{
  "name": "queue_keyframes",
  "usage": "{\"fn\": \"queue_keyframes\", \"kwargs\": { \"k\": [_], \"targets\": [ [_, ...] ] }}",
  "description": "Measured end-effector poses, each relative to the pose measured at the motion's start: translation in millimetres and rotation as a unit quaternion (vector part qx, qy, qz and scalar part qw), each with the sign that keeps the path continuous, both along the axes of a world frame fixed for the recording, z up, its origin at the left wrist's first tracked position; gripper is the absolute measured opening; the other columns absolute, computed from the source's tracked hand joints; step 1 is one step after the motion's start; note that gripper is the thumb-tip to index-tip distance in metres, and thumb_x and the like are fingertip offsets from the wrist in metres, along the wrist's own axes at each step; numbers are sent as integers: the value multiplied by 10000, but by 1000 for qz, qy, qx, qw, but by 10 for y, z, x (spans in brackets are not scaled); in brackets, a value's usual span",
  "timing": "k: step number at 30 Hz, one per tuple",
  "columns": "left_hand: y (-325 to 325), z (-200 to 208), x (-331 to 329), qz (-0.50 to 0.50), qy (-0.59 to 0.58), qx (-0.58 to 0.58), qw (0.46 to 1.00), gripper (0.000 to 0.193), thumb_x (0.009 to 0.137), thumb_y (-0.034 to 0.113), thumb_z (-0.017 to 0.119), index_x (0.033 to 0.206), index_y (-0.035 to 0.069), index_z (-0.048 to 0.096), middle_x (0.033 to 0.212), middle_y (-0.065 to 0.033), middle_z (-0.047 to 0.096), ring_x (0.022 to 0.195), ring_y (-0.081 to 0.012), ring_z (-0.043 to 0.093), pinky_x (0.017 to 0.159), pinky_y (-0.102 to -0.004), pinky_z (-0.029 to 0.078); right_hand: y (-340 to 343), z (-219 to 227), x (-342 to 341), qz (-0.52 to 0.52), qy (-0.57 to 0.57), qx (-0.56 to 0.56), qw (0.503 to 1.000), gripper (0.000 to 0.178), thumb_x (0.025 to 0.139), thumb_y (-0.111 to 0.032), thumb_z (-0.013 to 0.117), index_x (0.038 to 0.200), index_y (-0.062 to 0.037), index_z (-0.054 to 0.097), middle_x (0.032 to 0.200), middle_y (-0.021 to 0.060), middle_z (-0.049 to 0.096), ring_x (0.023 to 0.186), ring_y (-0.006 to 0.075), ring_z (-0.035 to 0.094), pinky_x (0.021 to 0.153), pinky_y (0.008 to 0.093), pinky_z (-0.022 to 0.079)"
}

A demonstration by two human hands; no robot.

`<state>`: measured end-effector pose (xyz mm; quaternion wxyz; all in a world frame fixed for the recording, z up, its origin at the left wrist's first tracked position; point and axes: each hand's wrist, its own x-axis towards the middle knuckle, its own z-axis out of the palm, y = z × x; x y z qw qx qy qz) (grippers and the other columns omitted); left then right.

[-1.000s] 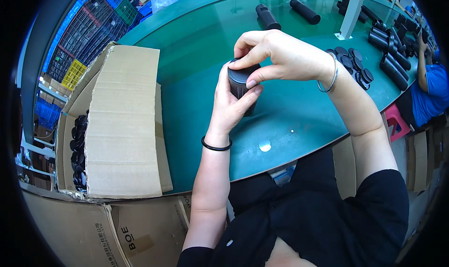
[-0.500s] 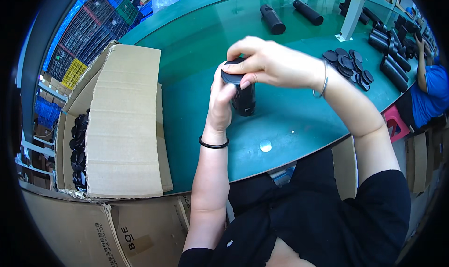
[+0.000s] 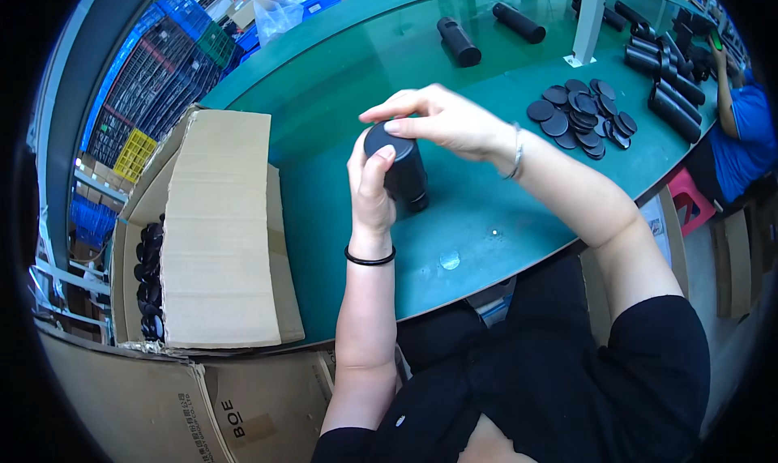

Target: The person places plastic caps onto cylindrical tubes by hand at an assembly station.

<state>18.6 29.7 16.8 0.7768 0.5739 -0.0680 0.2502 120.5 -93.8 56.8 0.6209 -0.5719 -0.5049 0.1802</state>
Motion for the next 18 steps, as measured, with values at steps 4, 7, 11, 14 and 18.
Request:
{"fn": "queue_keyframes", "kwargs": {
  "k": [4, 7, 11, 14, 18],
  "targets": [
    [89, 13, 9, 22, 62, 68, 996, 457, 821, 318, 542, 1132, -16, 524, 1010, -58, 574, 907, -131, 547, 795, -259, 428, 95, -70, -140, 15, 127, 34, 991, 315, 925, -181, 554, 1188, -16, 608, 1047, 79, 638, 984, 163, 588, 906, 291, 444],
    [16, -2, -56, 26, 42, 71, 996, 461, 823, 321, 544, 1136, -17, 522, 1017, -59, 573, 922, -134, 545, 808, -261, 423, 124, 28, -25, 41, 180, 9, 983, 299, 914, -184, 578, 1159, -21, 627, 961, 53, 648, 922, 138, 590, 864, 265, 453],
    [14, 40, -71, 14, 20, 48, 999, 453, 829, 299, 573, 1144, -23, 517, 1017, -64, 574, 904, -130, 544, 804, -263, 435, 211, 44, 116, 40, 298, -137, 944, 276, 898, -186, 603, 1113, -16, 639, 932, 41, 648, 902, 103, 577, 830, 234, 454],
    [37, 72, -58, 7, 25, 39, 999, 459, 836, 305, 572, 1155, -20, 511, 1026, -65, 572, 915, -128, 542, 814, -266, 432, 257, 0, 115, 86, 233, -126, 961, 257, 900, -184, 599, 1089, -16, 642, 924, 43, 650, 879, 98, 574, 813, 229, 453],
    [48, 73, -6, 11, 19, 57, 998, 480, 847, 339, 569, 1171, -9, 496, 1037, -63, 565, 937, -126, 536, 823, -268, 425, 332, 18, 170, 58, 186, -70, 978, 242, 891, -177, 607, 1067, -16, 646, 961, 49, 647, 910, 112, 583, 843, 245, 456]
  ]
}}
